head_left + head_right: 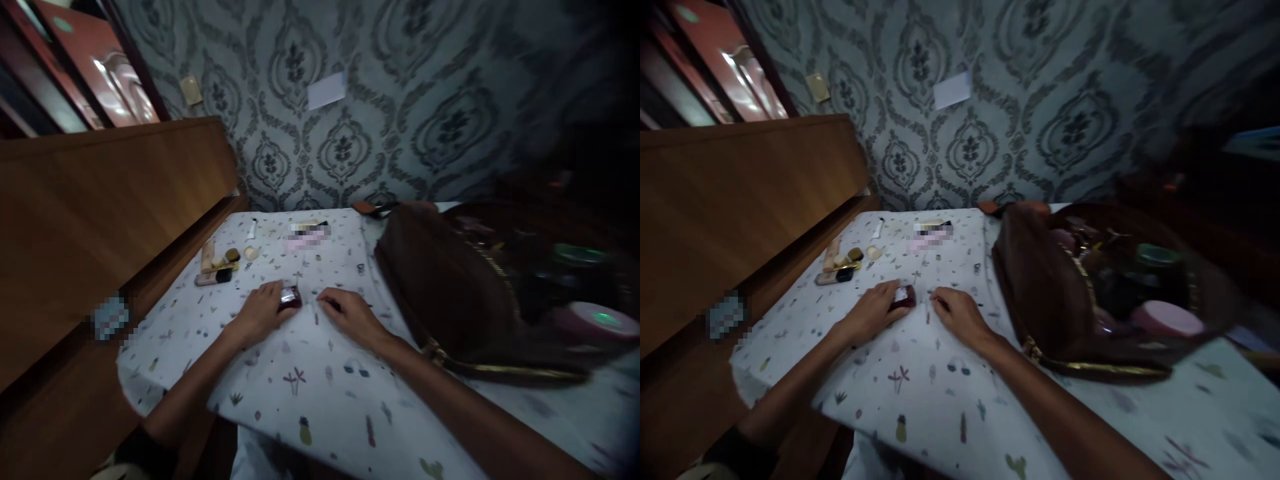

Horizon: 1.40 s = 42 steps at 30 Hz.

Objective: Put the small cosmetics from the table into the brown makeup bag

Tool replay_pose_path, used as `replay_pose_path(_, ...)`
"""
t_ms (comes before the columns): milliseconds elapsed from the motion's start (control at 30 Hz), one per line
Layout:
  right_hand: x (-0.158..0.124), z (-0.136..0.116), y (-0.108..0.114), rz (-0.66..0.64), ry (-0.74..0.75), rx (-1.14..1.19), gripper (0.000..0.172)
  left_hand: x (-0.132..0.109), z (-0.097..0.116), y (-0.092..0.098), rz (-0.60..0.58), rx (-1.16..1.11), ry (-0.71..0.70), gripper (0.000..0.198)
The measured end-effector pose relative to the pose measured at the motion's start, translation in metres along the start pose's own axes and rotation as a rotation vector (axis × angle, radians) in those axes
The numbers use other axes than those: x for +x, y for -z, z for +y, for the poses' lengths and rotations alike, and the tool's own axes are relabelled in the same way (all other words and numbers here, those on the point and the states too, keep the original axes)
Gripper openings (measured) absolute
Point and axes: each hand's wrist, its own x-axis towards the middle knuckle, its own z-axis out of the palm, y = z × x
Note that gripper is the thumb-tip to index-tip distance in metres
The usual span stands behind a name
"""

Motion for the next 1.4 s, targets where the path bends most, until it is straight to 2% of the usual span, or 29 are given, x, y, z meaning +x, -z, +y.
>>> replay_pose_path(100, -0.002, -0.002, -0.002, 0.006, -0.015, -0.009, 0.021, -0.007, -0.002, -0.003, 0.004, 0.001, -0.024, 0.040)
replay_pose_path(200, -0.003, -0.004, -0.002, 0.016, -0.021, -0.016, 0.017, -0.004, -0.004, -0.009, 0.028, 0.004, -0.055, 0.037)
replay_pose_path(333, -0.004, -0.009, 0.001, 0.109, -0.039, -0.006, 0.022, 0.014, 0.001, -0.019, 0.116, -0.019, -0.201, 0.038)
replay_pose_path(500, -0.008, -0.016, 0.007, 0.127, -0.120, -0.026, 0.026, 0.040, 0.013, -0.033, 0.192, -0.066, -0.315, 0.044)
replay_pose_path(633, -0.006, -0.016, 0.008, 0.178, -0.200, -0.038, 0.025, 0.059, 0.021, -0.035, 0.153, -0.201, -0.330, 0.048)
replay_pose_path(800, -0.002, -0.013, 0.008, 0.231, -0.264, 0.050, 0.029, 0.080, 0.022, -0.030, 0.116, -0.457, -0.283, 0.051)
replay_pose_path(900, -0.001, -0.012, 0.011, 0.240, -0.287, 0.123, 0.031, 0.089, 0.020, -0.028, 0.136, -0.580, -0.249, 0.053)
replay_pose_path(1067, -0.001, -0.013, 0.014, 0.216, -0.320, 0.162, 0.032, 0.094, 0.034, -0.027, 0.160, -0.863, 0.027, 0.062)
replay_pose_path(1167, -0.003, -0.015, 0.015, 0.174, -0.280, 0.133, 0.035, 0.101, 0.051, -0.026, 0.237, -0.993, 0.163, 0.069)
replay_pose_path(1300, -0.004, -0.015, 0.014, 0.167, -0.256, 0.153, 0.043, 0.113, 0.068, -0.026, 0.397, -1.056, 0.237, 0.059)
replay_pose_path(1400, -0.004, -0.014, 0.014, 0.177, -0.222, 0.158, 0.050, 0.116, 0.075, -0.024, 0.446, -1.062, 0.277, 0.053)
